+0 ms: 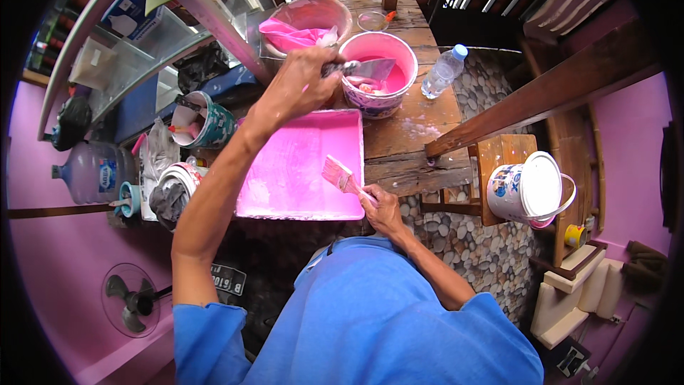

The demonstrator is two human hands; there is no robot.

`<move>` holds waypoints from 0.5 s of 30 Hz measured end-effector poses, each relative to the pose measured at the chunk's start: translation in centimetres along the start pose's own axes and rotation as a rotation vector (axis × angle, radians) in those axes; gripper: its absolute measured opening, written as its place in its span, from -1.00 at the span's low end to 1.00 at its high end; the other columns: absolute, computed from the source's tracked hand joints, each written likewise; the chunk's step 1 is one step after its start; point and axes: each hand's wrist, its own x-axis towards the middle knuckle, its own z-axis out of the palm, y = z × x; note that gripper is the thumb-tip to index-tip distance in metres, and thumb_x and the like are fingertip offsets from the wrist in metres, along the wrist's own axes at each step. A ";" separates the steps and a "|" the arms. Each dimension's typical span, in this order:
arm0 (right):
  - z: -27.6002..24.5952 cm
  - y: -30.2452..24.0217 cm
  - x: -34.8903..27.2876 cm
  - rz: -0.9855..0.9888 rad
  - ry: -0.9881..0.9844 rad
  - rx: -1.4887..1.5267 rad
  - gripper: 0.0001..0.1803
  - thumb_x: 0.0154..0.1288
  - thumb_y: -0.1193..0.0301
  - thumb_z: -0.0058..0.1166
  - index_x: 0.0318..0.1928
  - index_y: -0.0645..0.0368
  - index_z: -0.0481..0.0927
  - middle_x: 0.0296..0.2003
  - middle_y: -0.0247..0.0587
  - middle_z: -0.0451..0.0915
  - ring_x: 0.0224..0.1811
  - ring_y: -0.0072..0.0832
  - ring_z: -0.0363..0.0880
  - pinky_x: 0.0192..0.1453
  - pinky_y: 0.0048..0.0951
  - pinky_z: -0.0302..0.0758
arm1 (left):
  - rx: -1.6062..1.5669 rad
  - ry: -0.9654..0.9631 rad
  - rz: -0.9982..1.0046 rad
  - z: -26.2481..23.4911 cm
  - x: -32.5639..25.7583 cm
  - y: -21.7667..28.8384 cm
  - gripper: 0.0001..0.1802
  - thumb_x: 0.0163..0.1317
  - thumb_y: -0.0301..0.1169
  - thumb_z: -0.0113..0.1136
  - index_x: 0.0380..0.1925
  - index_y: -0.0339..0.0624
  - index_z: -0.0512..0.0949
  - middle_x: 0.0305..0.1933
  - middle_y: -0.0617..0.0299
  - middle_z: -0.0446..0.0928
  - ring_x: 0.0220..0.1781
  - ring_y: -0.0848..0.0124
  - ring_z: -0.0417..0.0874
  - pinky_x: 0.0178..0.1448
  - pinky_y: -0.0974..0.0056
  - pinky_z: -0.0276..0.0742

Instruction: The person scrapes and mixes paint in a paint tray using a scraper and a paint brush, moving paint containers on the table.

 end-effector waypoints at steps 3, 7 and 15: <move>-0.4 -0.7 0.2 0.000 -0.022 0.010 -0.77 0.22 0.34 0.09 -0.22 0.27 0.59 -0.41 0.13 0.61 -0.36 -0.06 0.65 -0.28 -0.20 0.54 | 0.025 -0.077 -0.032 0.5 5.5 0.3 -0.67 0.10 -0.40 0.23 -0.13 -0.34 0.56 -0.27 -0.06 0.61 -0.23 0.19 0.66 -0.14 0.21 0.55; -0.8 -0.9 0.3 0.019 -0.036 0.027 -0.76 0.22 0.34 0.09 -0.22 0.27 0.59 -0.42 0.13 0.61 -0.37 -0.05 0.64 -0.28 -0.19 0.53 | 0.017 -0.091 -0.009 4.1 10.9 -1.8 -0.69 -0.03 -0.42 0.27 -0.30 -0.43 0.53 -0.31 -0.19 0.58 -0.20 -0.07 0.63 -0.08 0.06 0.54; -1.0 0.4 -0.2 0.057 -0.072 0.069 -0.76 0.23 0.33 0.07 -0.21 0.26 0.58 -0.46 0.13 0.59 -0.40 -0.02 0.62 -0.30 -0.19 0.52 | 0.177 -0.289 0.154 12.3 16.4 -6.4 -0.66 0.02 -0.38 0.22 -0.23 -0.36 0.43 -0.22 -0.18 0.55 -0.08 -0.09 0.56 -0.02 0.01 0.46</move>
